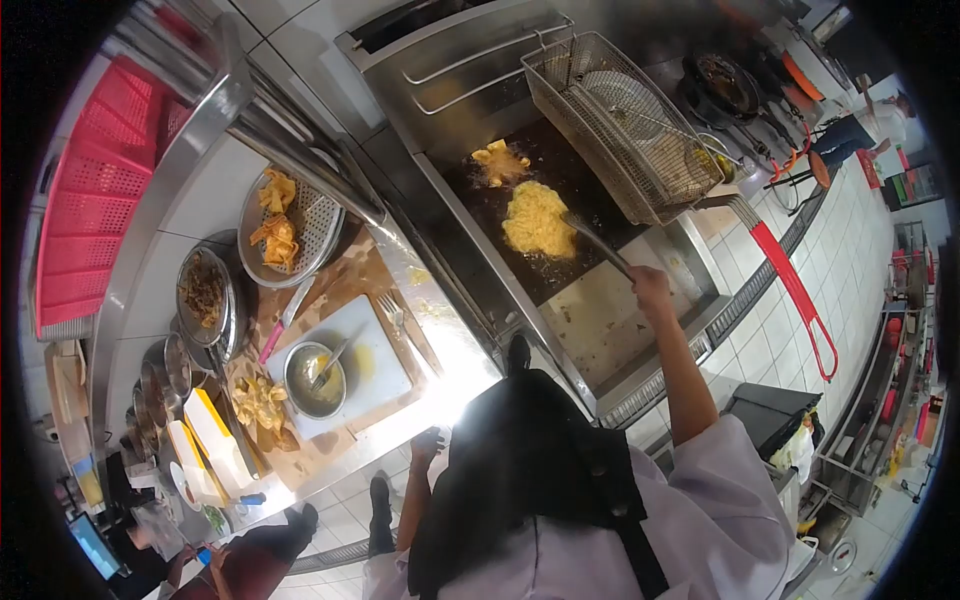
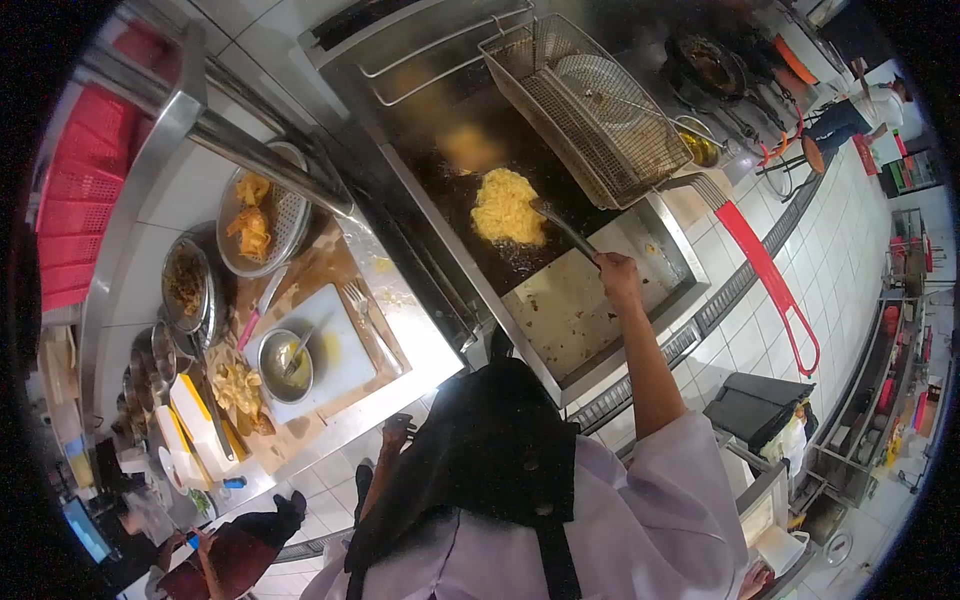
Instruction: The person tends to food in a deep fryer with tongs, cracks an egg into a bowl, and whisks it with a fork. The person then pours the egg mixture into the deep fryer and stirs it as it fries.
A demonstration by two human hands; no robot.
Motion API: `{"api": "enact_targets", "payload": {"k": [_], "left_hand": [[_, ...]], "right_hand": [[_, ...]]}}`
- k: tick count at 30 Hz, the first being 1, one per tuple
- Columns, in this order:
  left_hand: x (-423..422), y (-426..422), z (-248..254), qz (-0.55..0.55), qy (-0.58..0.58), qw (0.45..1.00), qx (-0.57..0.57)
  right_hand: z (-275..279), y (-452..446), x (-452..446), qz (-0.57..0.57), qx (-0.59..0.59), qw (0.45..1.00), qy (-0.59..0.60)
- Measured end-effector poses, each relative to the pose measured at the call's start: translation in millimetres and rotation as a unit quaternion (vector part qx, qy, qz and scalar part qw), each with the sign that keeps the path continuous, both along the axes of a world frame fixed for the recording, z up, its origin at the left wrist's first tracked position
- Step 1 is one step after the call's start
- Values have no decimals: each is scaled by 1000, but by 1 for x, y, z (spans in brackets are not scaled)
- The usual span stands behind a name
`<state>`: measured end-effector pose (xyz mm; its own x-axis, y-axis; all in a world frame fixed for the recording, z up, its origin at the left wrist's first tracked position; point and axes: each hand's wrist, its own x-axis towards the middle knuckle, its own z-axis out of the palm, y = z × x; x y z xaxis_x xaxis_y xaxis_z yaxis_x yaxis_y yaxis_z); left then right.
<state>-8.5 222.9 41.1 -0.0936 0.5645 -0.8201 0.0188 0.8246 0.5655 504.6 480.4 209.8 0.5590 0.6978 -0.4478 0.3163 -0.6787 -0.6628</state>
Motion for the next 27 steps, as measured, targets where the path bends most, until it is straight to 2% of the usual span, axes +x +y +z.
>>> {"api": "enact_targets", "payload": {"k": [2,4,5,7,8,10,11,13,14,15,17,19,23,25,27], "left_hand": [[-7,2,3,17,-1,1000,5],[-8,7,18,-11,30,999,-20],[-11,5,18,-6,31,999,-21],[-18,-7,14,0,26,1000,-14],[-25,-19,3,0,27,999,-17],[-40,-36,-27,-105,37,987,116],[-38,-30,-17,-107,36,987,118],[-30,-12,8,-28,69,994,-78],[-41,-27,-4,-121,49,985,109],[-48,-34,-22,-121,47,986,108],[-41,-25,-9,-5,21,999,-38],[-40,-24,-11,-1,8,1000,-25],[-35,-14,-8,31,-58,997,-42],[-26,-7,3,22,-35,999,-32],[-19,-8,10,13,-9,1000,-23]], "right_hand": [[-2,-1,-8,-2,32,999,16],[29,-8,-32,82,149,963,-210],[47,-9,-47,86,149,963,-209],[75,-12,-82,203,171,900,-346],[73,-12,-96,205,169,900,-345],[68,-9,-115,287,109,882,-357],[70,-13,-117,285,110,882,-359],[78,-22,-118,267,109,889,-357],[89,-25,-117,268,108,888,-357],[105,-27,-112,250,111,890,-365],[122,-29,-103,235,111,890,-375],[128,-15,-95,200,138,903,-354],[86,34,-89,164,141,918,-333],[42,60,-80,154,163,913,-342],[25,70,-73,143,154,920,-330]]}}
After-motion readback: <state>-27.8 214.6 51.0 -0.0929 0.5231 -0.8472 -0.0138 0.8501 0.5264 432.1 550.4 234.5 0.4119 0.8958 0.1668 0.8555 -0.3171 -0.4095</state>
